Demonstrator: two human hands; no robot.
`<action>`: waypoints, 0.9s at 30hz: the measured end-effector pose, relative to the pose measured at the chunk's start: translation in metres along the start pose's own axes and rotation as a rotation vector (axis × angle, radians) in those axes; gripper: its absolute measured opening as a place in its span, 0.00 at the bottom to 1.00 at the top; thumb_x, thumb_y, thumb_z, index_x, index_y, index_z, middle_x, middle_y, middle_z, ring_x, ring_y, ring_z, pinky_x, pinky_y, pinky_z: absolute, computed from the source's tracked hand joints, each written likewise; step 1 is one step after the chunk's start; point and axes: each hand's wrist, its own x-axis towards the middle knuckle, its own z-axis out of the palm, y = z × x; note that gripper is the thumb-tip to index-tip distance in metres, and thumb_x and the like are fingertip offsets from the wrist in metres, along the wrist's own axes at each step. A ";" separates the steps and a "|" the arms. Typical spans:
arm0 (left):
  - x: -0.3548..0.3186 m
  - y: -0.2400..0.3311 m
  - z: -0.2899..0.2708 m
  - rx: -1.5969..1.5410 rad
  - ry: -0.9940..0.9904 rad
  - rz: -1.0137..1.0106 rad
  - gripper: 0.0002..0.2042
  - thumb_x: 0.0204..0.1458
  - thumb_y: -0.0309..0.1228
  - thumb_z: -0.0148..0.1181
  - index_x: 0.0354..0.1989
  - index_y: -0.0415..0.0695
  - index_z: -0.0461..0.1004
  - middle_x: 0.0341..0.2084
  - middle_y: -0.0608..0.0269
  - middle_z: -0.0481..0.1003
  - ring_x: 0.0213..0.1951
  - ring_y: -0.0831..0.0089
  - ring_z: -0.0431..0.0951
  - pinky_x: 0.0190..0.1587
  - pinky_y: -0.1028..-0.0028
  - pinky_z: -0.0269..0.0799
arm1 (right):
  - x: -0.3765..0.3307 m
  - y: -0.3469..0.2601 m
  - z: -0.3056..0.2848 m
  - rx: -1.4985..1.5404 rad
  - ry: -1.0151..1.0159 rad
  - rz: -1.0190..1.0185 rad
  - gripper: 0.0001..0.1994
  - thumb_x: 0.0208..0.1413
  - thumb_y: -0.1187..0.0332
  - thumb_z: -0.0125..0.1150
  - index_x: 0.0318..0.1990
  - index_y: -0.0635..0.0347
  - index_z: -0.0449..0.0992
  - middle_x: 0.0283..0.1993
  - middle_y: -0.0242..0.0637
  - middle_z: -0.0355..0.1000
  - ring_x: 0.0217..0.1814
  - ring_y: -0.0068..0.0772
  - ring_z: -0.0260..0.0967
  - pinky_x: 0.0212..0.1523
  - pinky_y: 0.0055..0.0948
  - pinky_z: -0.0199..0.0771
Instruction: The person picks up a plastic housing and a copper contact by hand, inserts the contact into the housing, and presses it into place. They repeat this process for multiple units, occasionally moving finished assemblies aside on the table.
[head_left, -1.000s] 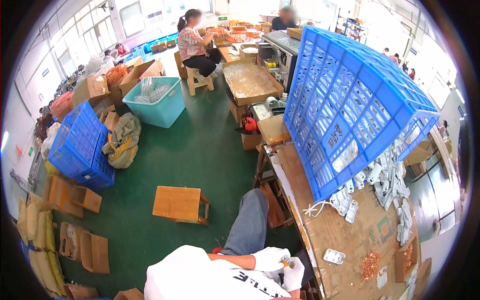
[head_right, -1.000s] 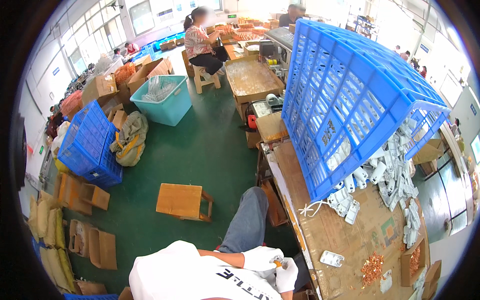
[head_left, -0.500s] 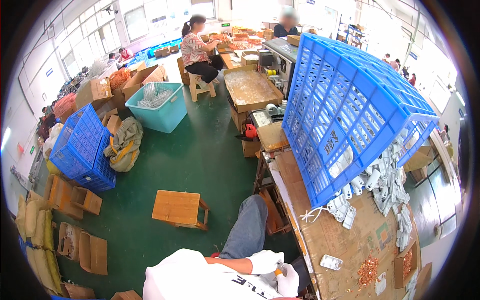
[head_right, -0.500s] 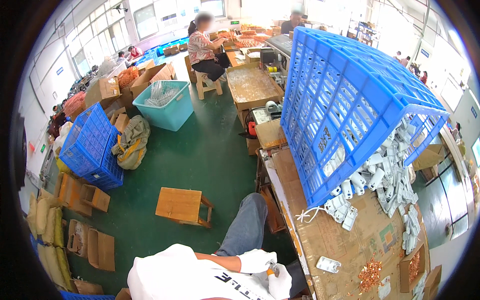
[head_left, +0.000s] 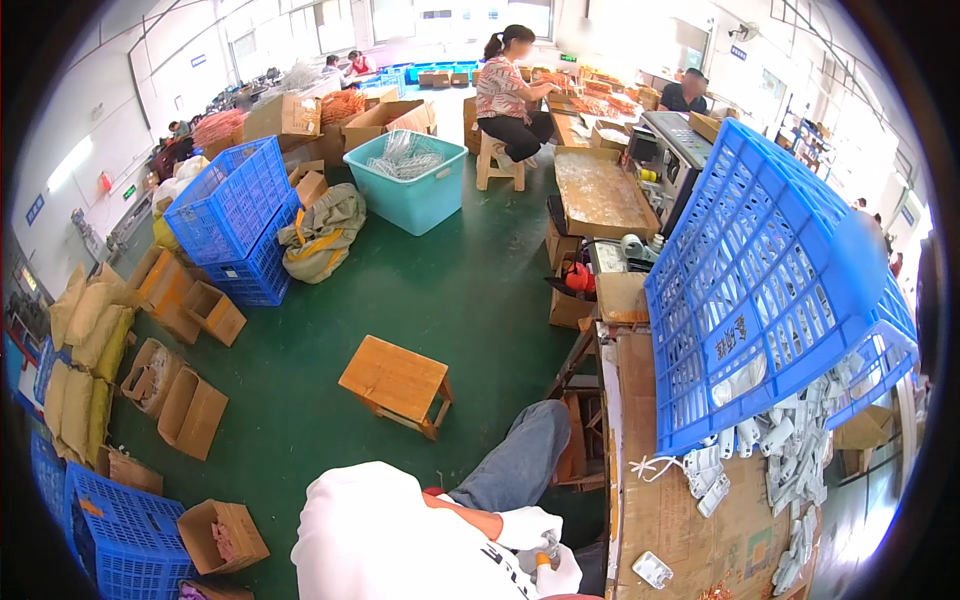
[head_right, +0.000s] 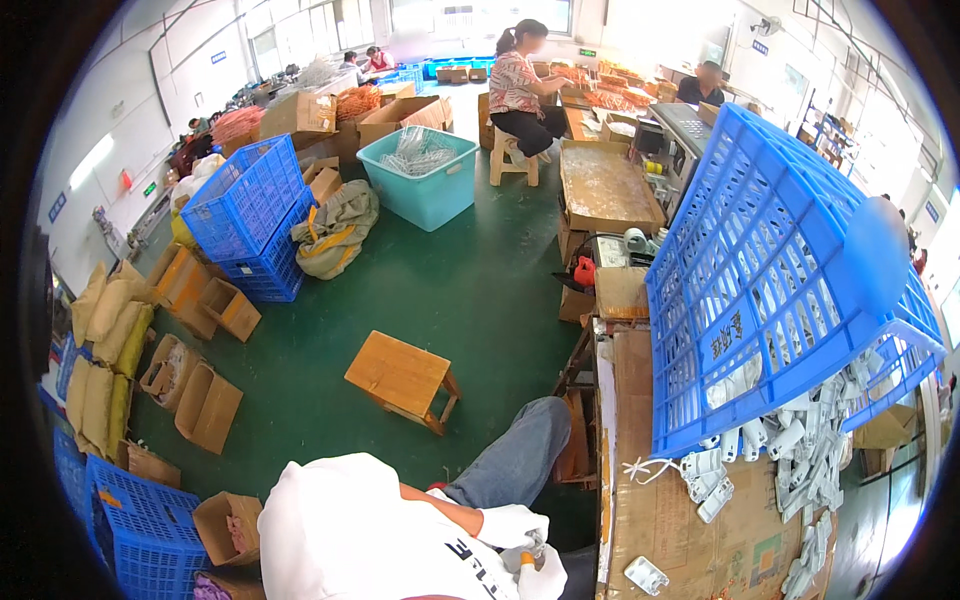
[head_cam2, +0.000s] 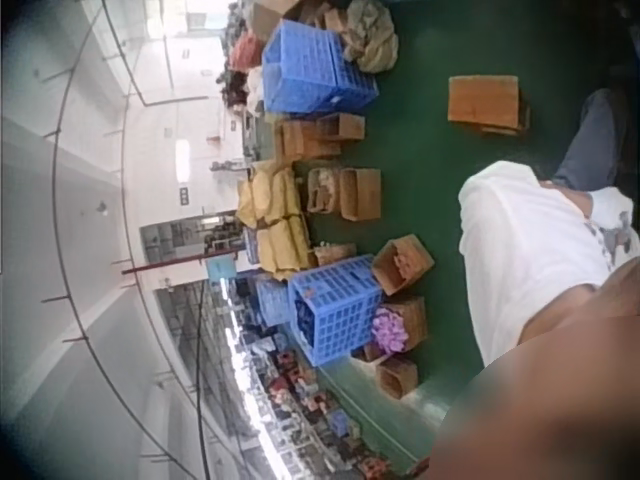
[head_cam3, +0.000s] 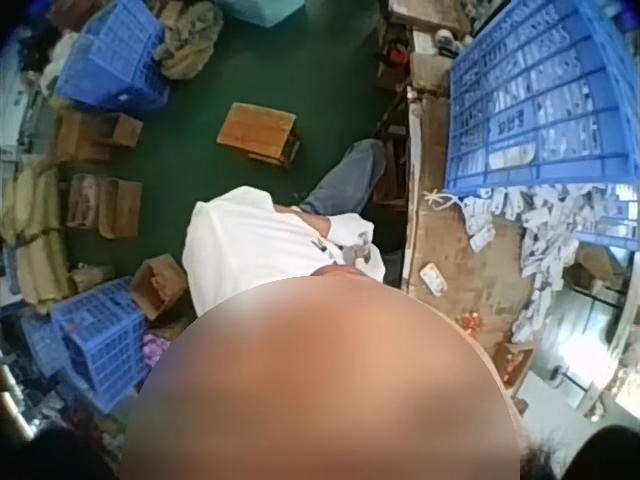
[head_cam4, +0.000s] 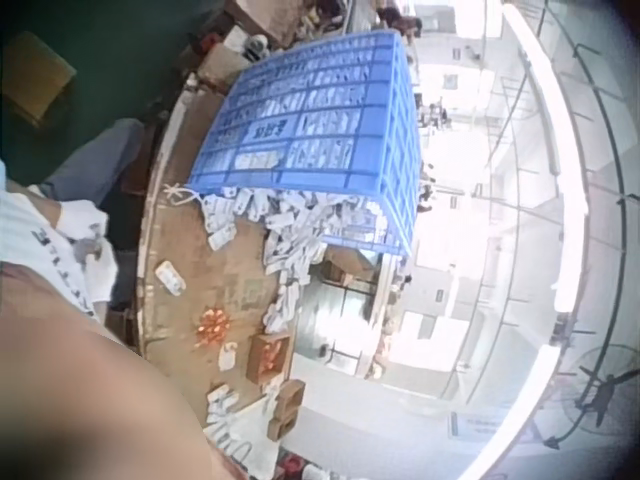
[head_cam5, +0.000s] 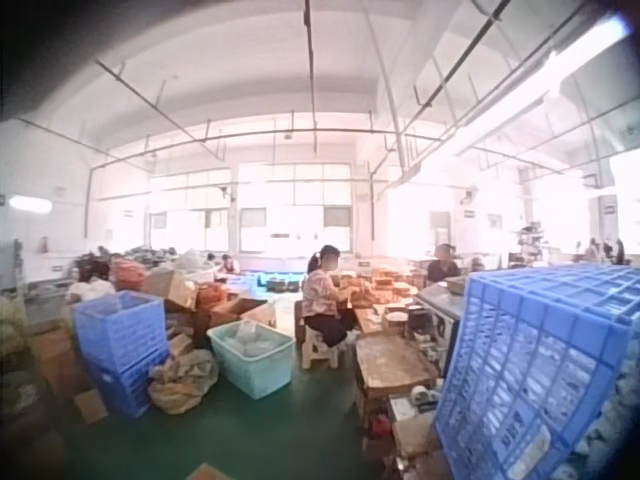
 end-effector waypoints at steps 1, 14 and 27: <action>0.001 -0.001 -0.002 -0.079 -0.005 0.043 0.04 0.52 0.26 0.57 0.35 0.43 0.75 0.30 0.55 0.79 0.34 0.58 0.80 0.39 0.65 0.74 | -0.003 -0.010 0.004 -0.043 0.118 0.011 0.21 0.53 0.53 0.60 0.52 0.52 0.75 0.41 0.44 0.78 0.44 0.39 0.76 0.48 0.33 0.75; 0.059 0.062 -0.062 -0.302 -0.128 -0.035 0.27 0.57 0.22 0.53 0.67 0.35 0.57 0.64 0.47 0.63 0.61 0.58 0.69 0.62 0.66 0.67 | -0.035 -0.073 -0.136 -0.270 1.018 0.207 0.19 0.45 0.71 0.59 0.49 0.58 0.72 0.35 0.47 0.73 0.37 0.50 0.73 0.37 0.45 0.76; -0.172 -0.294 -0.202 0.489 0.397 -0.738 0.13 0.51 0.33 0.57 0.42 0.41 0.79 0.40 0.53 0.79 0.41 0.58 0.79 0.46 0.63 0.73 | -0.265 0.156 -0.334 -1.059 1.151 1.529 0.25 0.54 0.51 0.62 0.52 0.61 0.72 0.51 0.43 0.73 0.54 0.44 0.72 0.51 0.43 0.72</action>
